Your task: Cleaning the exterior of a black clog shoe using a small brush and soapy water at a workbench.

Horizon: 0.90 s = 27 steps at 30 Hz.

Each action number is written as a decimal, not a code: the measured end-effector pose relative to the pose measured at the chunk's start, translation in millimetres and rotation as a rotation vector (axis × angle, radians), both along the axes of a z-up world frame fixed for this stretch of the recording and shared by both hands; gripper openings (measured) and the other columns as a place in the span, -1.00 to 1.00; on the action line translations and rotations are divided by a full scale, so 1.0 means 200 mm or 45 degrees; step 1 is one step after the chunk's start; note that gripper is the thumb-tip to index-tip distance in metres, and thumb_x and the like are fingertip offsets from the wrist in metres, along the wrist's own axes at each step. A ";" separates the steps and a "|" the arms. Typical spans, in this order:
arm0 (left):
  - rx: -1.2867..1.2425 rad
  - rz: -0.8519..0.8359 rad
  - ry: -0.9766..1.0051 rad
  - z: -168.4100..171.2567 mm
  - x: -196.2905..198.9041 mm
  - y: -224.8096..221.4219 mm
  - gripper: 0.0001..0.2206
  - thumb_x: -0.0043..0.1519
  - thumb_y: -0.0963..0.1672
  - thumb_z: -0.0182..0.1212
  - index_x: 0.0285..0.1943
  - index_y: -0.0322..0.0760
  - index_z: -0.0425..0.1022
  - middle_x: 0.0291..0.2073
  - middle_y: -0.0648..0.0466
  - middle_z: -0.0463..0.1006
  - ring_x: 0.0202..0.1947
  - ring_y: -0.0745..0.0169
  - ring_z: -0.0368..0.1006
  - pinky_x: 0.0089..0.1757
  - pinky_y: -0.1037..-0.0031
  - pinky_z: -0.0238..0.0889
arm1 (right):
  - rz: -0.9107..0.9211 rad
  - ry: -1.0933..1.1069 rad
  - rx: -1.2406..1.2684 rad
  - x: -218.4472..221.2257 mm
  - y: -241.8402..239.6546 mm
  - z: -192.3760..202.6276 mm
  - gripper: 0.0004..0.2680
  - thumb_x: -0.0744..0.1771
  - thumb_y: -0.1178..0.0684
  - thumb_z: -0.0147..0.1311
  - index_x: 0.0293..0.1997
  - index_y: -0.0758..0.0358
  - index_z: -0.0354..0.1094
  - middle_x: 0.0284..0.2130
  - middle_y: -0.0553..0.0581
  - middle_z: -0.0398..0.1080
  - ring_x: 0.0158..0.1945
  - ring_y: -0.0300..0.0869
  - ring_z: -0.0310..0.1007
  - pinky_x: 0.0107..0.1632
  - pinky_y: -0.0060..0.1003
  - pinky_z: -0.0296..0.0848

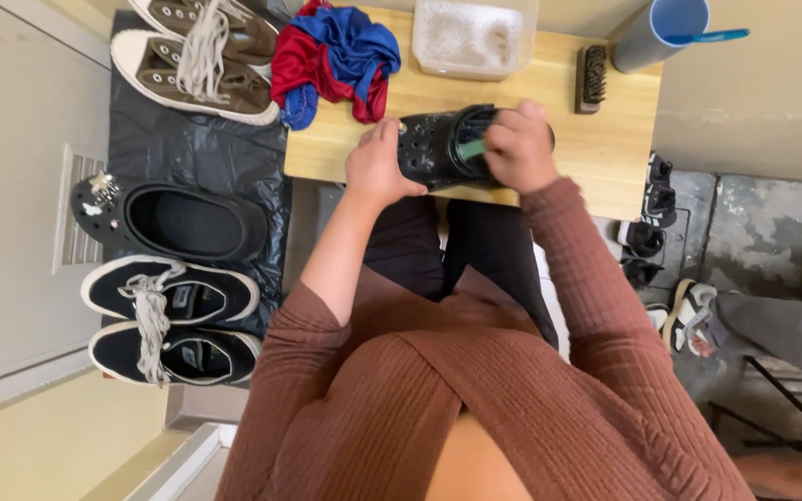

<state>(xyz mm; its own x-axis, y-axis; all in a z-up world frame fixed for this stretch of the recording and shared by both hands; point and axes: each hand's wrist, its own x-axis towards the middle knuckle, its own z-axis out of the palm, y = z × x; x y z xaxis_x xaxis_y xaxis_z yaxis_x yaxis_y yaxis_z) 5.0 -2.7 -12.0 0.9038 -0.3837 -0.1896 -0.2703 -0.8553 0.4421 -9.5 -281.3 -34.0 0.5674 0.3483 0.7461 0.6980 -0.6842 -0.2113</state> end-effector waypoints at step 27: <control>-0.705 0.108 -0.005 -0.05 -0.11 0.13 0.24 -0.32 0.02 0.76 0.57 -0.16 -0.04 0.44 -0.20 0.18 0.45 -0.18 0.12 0.40 0.20 0.00 | -0.443 0.881 0.260 -0.45 -0.21 0.30 -0.90 0.38 0.17 0.32 -0.26 0.29 0.45 -0.43 0.30 0.41 -0.27 0.26 0.45 -0.11 0.02 0.39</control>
<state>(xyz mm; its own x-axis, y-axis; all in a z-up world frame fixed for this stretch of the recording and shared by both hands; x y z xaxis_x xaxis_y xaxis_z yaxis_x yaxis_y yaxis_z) -17.8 23.8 -21.0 0.9362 -0.3506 0.0231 -0.2131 -0.5144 0.8307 -99.7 -323.3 26.9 0.9759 -0.0394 0.2148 0.1161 -0.7397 -0.6628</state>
